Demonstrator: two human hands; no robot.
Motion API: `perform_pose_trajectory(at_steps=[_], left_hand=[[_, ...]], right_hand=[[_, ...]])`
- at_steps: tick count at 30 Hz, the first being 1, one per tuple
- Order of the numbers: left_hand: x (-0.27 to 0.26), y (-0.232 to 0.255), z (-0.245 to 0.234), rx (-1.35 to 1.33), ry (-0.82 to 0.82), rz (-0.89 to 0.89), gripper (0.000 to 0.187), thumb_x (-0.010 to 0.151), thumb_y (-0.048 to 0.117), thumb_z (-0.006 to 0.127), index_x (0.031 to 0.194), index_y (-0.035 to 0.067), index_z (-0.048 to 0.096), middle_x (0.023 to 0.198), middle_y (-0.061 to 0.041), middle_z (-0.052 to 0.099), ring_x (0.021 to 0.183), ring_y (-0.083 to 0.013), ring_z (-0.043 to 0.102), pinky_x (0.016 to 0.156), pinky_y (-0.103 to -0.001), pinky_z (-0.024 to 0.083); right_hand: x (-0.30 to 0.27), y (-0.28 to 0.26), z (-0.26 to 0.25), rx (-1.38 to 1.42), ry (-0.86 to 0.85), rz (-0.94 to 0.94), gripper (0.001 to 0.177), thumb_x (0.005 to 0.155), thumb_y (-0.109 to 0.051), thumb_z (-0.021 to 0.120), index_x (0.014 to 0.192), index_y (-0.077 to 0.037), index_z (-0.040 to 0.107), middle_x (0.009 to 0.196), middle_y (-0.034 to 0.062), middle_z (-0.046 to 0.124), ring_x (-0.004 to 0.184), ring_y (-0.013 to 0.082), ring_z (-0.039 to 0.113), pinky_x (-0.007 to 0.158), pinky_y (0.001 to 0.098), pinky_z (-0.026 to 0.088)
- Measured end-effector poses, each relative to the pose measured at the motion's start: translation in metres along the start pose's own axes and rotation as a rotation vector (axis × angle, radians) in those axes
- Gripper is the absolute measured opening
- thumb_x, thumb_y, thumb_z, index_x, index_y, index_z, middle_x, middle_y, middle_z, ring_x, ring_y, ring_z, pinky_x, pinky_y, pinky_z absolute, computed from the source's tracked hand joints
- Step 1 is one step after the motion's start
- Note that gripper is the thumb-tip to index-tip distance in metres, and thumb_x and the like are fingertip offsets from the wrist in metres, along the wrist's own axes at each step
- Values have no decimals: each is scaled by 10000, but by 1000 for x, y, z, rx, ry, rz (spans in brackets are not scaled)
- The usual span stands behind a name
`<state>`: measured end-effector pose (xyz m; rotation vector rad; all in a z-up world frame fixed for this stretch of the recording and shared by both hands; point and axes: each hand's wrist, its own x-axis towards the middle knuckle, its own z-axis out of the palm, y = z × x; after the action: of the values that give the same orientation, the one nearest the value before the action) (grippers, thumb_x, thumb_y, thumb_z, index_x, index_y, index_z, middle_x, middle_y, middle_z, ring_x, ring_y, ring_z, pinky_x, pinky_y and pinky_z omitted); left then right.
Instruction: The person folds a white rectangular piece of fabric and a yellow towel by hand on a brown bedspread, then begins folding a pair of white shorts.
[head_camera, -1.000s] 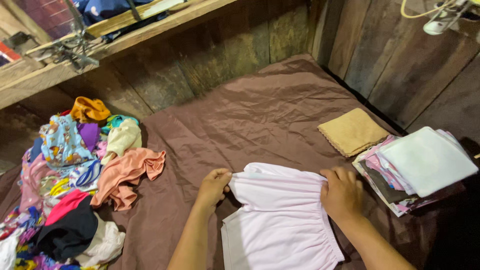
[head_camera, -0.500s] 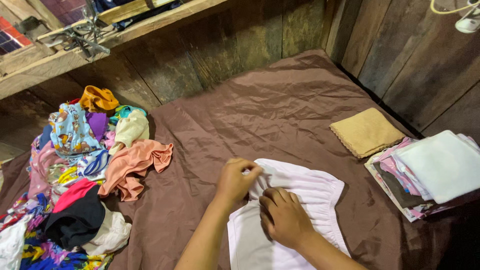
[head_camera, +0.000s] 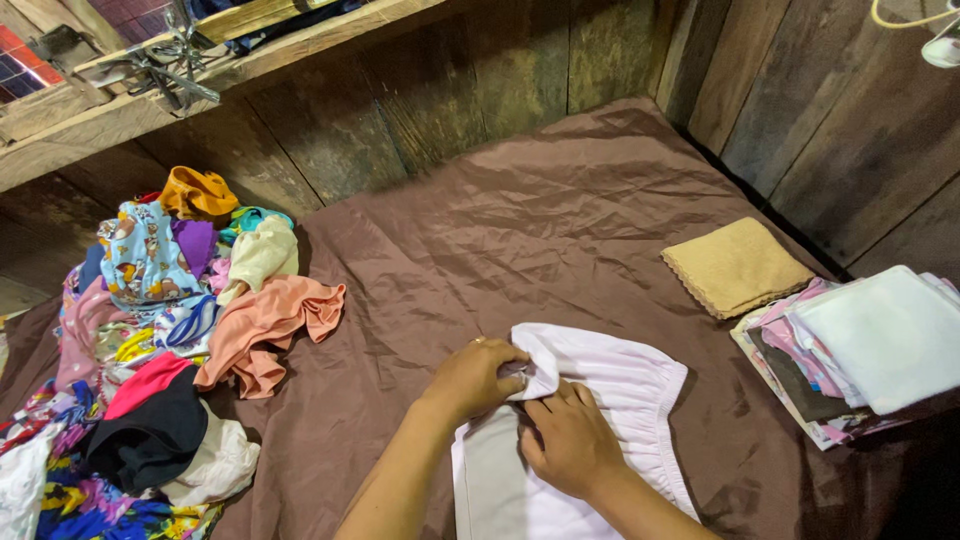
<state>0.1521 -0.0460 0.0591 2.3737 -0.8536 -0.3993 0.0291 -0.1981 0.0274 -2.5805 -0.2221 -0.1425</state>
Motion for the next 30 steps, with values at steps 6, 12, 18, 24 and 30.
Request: perform_pose_trajectory(at_steps=[6,12,18,24,30], left_hand=[[-7,2,-9,142,2,75,304,807,186,741,1110,205,753,1092,-58,658,1077,-296,633,888,-420,514],[-13,2,0,163,-11,73,365,803,154,724,1160,220,752,1087,-93,615,1053,-328,609,855,-452,505],[-12,-19,5,130,88,72,206,782,166,739,983,121,743,1086,-91,633,1055,-318,626,866,-430,519],[-26,-87,3,-121,142,-163,238,836,317,748,914,92,741,1007,-112,635,931,-277,648,834,-377,522],[-36,-107,19,-110,158,-222,247,780,296,772,872,68,749,903,-129,675,914,-289,639,815,-390,525]], right_hand=[[0,2,0,7,91,-65,302,836,-266,620,1021,-38,693,1115,177,663,1193,349,525,995,504,362],[0,-3,-4,11,42,-32,312,834,-266,593,1033,-48,693,1147,172,659,1197,344,513,993,498,357],[0,-2,-2,5,61,-53,350,846,-262,601,1103,-42,689,1200,157,653,1243,331,505,1011,484,357],[-2,2,3,-7,157,-117,475,830,-247,629,1244,-14,648,1283,176,624,1243,335,511,1002,475,367],[0,4,8,-28,145,-124,469,809,-229,669,1237,-38,642,1310,171,610,1270,335,515,1023,480,370]])
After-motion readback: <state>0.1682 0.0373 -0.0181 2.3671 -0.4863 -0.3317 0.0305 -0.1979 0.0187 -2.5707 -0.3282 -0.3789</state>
